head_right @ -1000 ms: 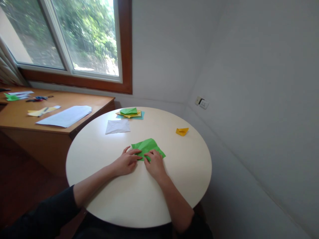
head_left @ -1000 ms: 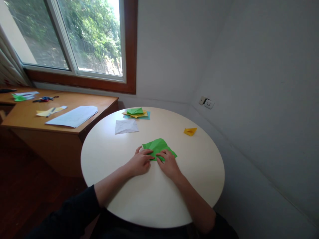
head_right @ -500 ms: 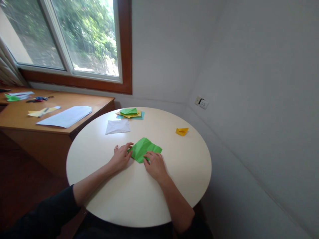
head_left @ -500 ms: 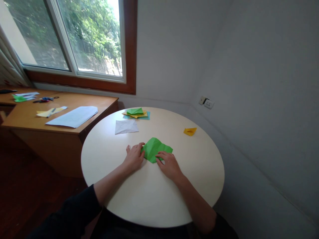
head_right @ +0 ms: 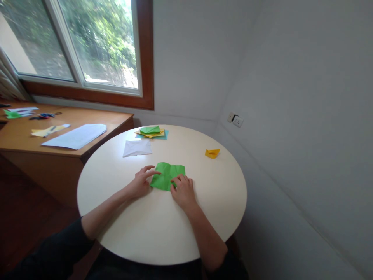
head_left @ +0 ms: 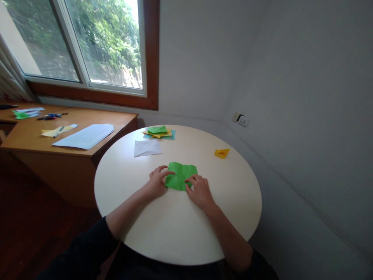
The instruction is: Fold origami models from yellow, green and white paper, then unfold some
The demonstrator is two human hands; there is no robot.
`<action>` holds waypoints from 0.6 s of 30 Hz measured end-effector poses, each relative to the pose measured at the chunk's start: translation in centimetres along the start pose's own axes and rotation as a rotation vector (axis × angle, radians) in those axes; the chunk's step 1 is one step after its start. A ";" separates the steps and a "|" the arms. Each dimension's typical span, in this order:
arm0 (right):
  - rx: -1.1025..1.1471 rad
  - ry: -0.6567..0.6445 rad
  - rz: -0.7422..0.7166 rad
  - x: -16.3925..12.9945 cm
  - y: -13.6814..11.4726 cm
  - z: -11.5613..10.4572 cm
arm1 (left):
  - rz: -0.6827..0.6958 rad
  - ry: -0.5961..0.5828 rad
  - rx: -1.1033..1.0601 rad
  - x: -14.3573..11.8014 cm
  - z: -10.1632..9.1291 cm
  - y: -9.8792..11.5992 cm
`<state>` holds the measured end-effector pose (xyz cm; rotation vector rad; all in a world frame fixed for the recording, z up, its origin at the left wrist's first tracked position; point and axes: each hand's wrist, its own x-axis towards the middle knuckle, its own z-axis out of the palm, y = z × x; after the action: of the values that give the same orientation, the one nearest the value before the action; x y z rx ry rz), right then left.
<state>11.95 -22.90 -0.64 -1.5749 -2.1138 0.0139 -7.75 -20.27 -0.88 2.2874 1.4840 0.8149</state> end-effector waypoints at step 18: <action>0.087 -0.024 0.016 0.2 0.7 0.3 | 0.150 -0.232 0.038 -0.7 -1.6 1.6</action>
<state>12.42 -22.44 -1.00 -1.5479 -2.0897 0.1292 -7.74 -21.68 1.09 2.4483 1.2494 0.5400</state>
